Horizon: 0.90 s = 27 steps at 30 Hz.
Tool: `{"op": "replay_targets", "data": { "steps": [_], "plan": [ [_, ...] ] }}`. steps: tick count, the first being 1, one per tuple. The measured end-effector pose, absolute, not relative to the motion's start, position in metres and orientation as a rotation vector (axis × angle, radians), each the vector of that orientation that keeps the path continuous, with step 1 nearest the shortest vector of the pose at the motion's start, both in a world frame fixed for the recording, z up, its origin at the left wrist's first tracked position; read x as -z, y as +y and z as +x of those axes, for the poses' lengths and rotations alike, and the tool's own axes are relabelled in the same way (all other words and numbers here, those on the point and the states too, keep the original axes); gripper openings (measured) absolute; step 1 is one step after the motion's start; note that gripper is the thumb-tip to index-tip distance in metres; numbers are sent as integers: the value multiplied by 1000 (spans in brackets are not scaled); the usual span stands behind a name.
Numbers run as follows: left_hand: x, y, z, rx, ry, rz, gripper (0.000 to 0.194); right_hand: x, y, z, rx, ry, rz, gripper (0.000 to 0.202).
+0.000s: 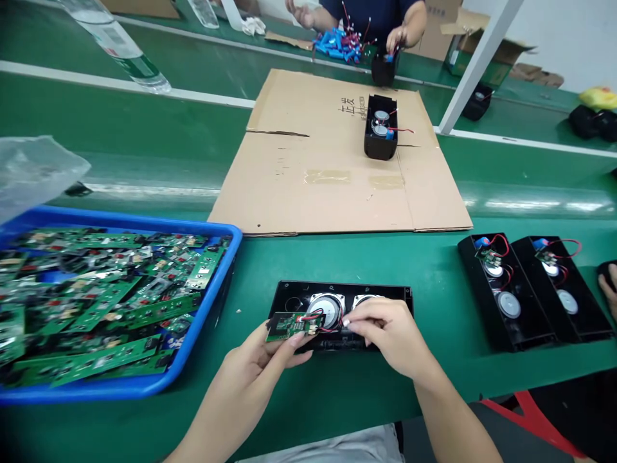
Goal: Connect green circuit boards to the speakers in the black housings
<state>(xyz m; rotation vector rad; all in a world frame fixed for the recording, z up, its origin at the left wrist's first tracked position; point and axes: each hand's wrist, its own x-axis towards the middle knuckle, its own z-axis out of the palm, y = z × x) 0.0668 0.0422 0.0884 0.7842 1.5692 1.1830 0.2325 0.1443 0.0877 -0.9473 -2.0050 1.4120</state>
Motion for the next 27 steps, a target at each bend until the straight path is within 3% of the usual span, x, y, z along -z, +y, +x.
{"op": "replay_targets", "data": {
  "steps": [3, 11, 27],
  "plan": [
    [-87, 48, 71, -1206, 1581, 813, 14, -87, 133, 241, -1315, -2103, -818, 13],
    [-85, 49, 76, -1207, 1654, 878, 16, -75, 108, 218, -435, -2386, -828, 27],
    [-84, 48, 78, -1153, 1717, 1161, 14, -78, 114, 213, -189, -2552, -753, 32]
  ]
}}
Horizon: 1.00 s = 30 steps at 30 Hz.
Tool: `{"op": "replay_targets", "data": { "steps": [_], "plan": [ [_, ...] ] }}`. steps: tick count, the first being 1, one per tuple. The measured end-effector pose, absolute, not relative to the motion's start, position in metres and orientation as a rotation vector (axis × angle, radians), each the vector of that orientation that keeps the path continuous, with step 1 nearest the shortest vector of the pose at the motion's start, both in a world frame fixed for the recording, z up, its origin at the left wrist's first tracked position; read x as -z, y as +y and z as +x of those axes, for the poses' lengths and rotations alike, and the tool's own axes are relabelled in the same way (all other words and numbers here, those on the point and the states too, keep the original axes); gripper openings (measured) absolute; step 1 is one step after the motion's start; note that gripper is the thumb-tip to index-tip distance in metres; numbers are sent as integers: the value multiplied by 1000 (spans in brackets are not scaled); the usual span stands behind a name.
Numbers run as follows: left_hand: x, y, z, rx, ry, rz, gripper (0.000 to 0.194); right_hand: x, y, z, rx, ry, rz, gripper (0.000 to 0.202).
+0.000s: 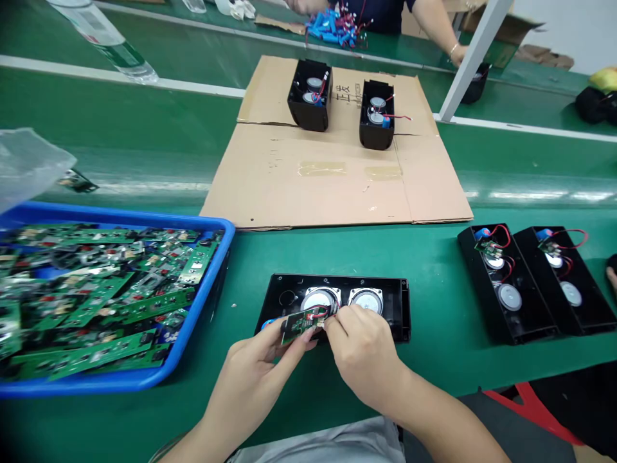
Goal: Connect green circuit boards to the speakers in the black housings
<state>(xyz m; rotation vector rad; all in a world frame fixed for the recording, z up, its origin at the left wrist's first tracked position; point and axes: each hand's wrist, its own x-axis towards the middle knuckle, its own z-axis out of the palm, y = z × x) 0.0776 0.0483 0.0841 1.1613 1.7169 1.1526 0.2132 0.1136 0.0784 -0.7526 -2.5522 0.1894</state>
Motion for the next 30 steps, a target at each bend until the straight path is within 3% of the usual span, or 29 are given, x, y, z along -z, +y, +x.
{"op": "replay_targets", "data": {
  "steps": [14, 19, 22, 28, 30],
  "plan": [
    [-82, 49, 80, -1183, 1817, 1201, 17, -69, 110, 205, -225, -2415, -845, 31],
    [-84, 51, 79, -1182, 1898, 1246, 15, -76, 122, 226, -520, -2528, -918, 5],
    [-85, 49, 77, -1188, 1946, 1292, 20, -80, 128, 240, -604, -2508, -1062, 19],
    [-92, 51, 74, -1069, 1910, 1064, 12, -88, 136, 249, -634, -2509, -1035, 11],
    [-94, 54, 73, -1066, 1845, 947, 10, -90, 141, 243, -528, -2665, -932, 42]
  ]
}}
